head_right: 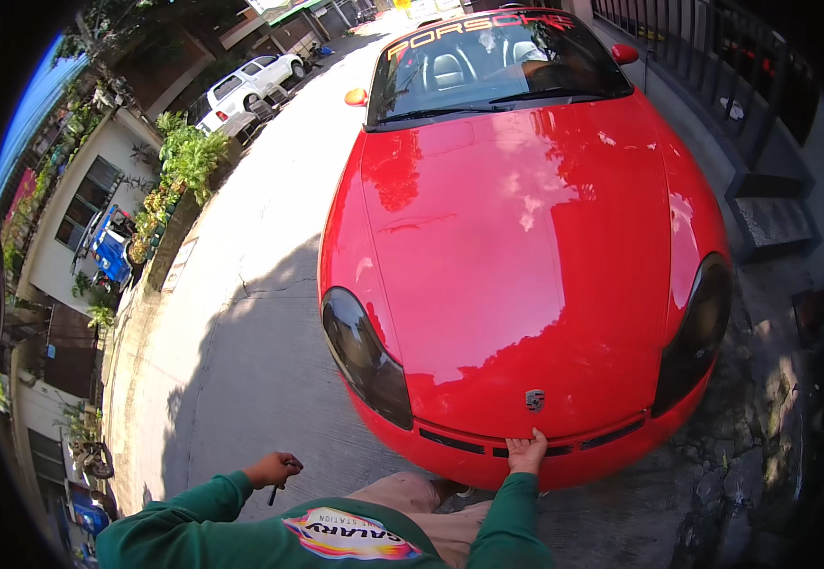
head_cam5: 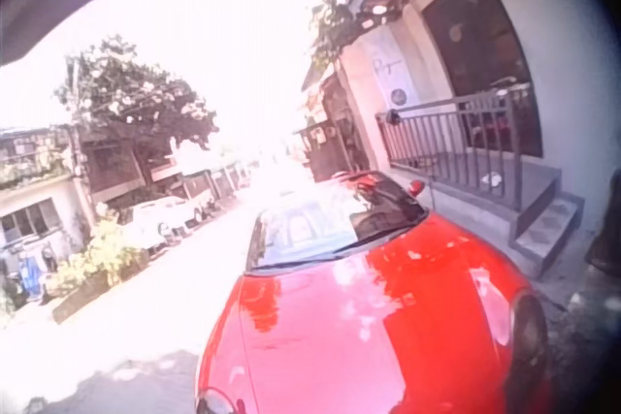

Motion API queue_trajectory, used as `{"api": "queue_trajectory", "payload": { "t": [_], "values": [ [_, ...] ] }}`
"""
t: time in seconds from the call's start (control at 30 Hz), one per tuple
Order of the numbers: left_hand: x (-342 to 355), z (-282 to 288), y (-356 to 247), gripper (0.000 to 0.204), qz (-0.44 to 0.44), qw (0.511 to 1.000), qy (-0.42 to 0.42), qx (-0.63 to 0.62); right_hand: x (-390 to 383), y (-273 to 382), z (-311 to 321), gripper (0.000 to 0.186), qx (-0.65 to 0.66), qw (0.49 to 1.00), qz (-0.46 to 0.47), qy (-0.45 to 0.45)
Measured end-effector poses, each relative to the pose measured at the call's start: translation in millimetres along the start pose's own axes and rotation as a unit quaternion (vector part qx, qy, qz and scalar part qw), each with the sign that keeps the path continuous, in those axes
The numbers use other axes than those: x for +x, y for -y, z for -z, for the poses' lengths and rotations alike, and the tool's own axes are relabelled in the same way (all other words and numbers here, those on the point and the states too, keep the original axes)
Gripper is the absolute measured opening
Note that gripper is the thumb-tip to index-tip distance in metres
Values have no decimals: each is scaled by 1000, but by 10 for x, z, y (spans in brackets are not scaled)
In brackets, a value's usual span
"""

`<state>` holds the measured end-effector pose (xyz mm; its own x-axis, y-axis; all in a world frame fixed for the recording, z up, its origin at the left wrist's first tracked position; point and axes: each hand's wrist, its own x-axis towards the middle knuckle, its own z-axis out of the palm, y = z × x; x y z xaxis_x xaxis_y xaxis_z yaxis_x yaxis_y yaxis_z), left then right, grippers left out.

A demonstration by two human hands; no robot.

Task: The person uses a screwdriver to tighten a screw on the underside of a red car's open hood. They then close the hood and repeatedly open and close it to test the latch mechanism. Finally, they use the screwdriver to pry and adjust a black rubber seal along the hood's edge.

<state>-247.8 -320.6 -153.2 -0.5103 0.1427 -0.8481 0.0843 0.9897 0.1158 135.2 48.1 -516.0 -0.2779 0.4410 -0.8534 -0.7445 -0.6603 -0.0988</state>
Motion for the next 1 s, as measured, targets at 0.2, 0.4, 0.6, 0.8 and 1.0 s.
{"api": "queue_trajectory", "payload": {
  "t": [0.2,0.4,0.6,0.8,1.0],
  "values": [
    [234,196,293,31,21,999,1,32,88,-22,-105,87,-17,992,-108,-68],
    [266,167,314,33,5,1000,1,26,47,-217,-531,59,44,981,107,-158],
    [-366,92,-26,35,-12,1000,-25,-3,41,-327,-254,48,-82,991,35,-98],
    [-23,-109,-1127,32,-346,935,-76,36,-1276,83,-1463,50,-262,956,132,10],
    [-2261,775,-3261,31,-711,684,-164,1,-1987,150,-3010,49,-445,859,196,159]
  ]
}}
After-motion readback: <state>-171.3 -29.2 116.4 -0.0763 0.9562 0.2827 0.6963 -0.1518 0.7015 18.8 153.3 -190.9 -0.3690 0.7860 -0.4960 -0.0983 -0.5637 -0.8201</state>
